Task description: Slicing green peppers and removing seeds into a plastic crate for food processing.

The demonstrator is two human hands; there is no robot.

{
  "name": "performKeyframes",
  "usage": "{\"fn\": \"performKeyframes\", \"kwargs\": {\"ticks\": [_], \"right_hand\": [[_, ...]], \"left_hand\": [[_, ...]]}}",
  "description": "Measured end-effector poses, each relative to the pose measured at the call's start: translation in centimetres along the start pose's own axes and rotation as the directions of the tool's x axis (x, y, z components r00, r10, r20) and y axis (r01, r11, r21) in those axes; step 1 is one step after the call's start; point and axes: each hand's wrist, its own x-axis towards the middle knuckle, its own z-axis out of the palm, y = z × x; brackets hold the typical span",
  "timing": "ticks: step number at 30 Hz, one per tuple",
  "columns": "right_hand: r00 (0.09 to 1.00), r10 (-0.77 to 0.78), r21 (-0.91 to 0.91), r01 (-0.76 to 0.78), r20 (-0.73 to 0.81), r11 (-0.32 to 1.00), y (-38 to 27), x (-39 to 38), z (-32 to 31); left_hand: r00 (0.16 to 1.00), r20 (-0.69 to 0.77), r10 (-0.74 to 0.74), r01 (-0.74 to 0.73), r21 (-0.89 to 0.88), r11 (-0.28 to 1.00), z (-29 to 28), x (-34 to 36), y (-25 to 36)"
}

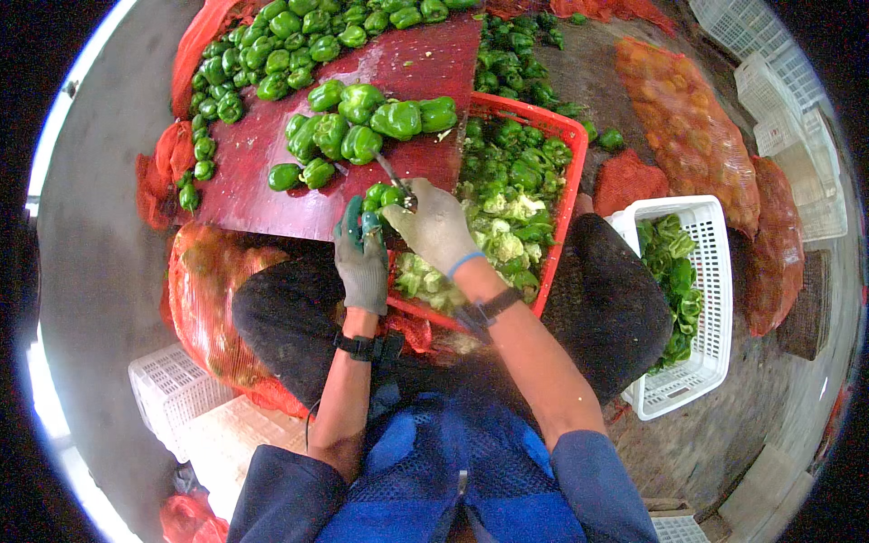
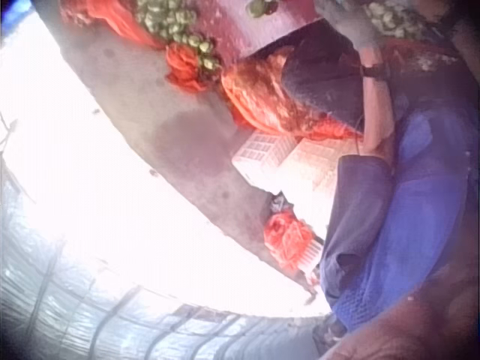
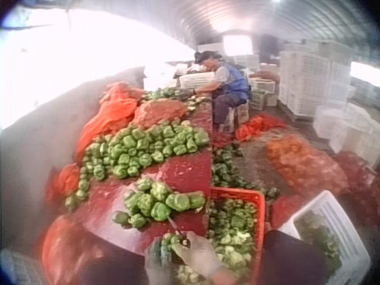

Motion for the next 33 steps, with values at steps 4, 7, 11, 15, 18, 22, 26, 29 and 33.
{"fn": "performKeyframes", "kwargs": {"ticks": [4,7,11,15,18,22,26,29,33], "right_hand": [[0.994,-0.062,-0.150,0.049,-0.089,0.987,0.4,-2.2,-0.3],[0.995,-0.101,-0.188,0.097,-0.012,0.977,0.3,-3.3,-0.9],[0.984,-0.175,-0.167,0.175,0.019,0.970,1.5,-3.5,-0.2],[0.983,-0.182,-0.191,0.178,-0.003,0.965,1.5,-3.7,0.4],[0.975,-0.224,-0.224,0.220,0.006,0.950,1.0,-4.0,0.5],[0.989,-0.143,-0.344,0.151,0.049,0.927,0.9,-4.1,1.4],[0.999,-0.030,-0.365,0.041,0.034,0.930,0.2,-3.6,2.1],[0.989,0.111,-0.412,-0.062,0.096,0.909,0.7,-2.5,2.2],[0.984,0.047,-0.449,0.035,0.172,0.893,2.3,-2.1,3.3]], "left_hand": [[0.998,0.033,-0.056,0.058,-0.072,0.996,0.3,0.7,-0.3],[0.998,0.020,-0.066,0.069,-0.149,0.986,1.2,0.3,-2.0],[0.999,-0.034,0.014,-0.017,-0.094,0.995,1.8,0.2,-2.7],[1.000,-0.011,0.007,-0.006,0.037,0.999,1.7,0.3,-2.0],[1.000,0.006,-0.005,0.005,0.010,1.000,1.7,0.6,-2.3],[0.999,0.026,-0.029,0.028,0.048,0.998,1.5,0.8,-2.0],[0.999,0.038,-0.024,0.021,0.082,0.996,1.3,0.7,-1.3],[0.997,0.056,-0.056,0.051,0.087,0.995,1.5,1.0,-1.2],[0.995,0.069,0.072,-0.080,0.119,0.990,1.5,0.5,-1.9]]}}
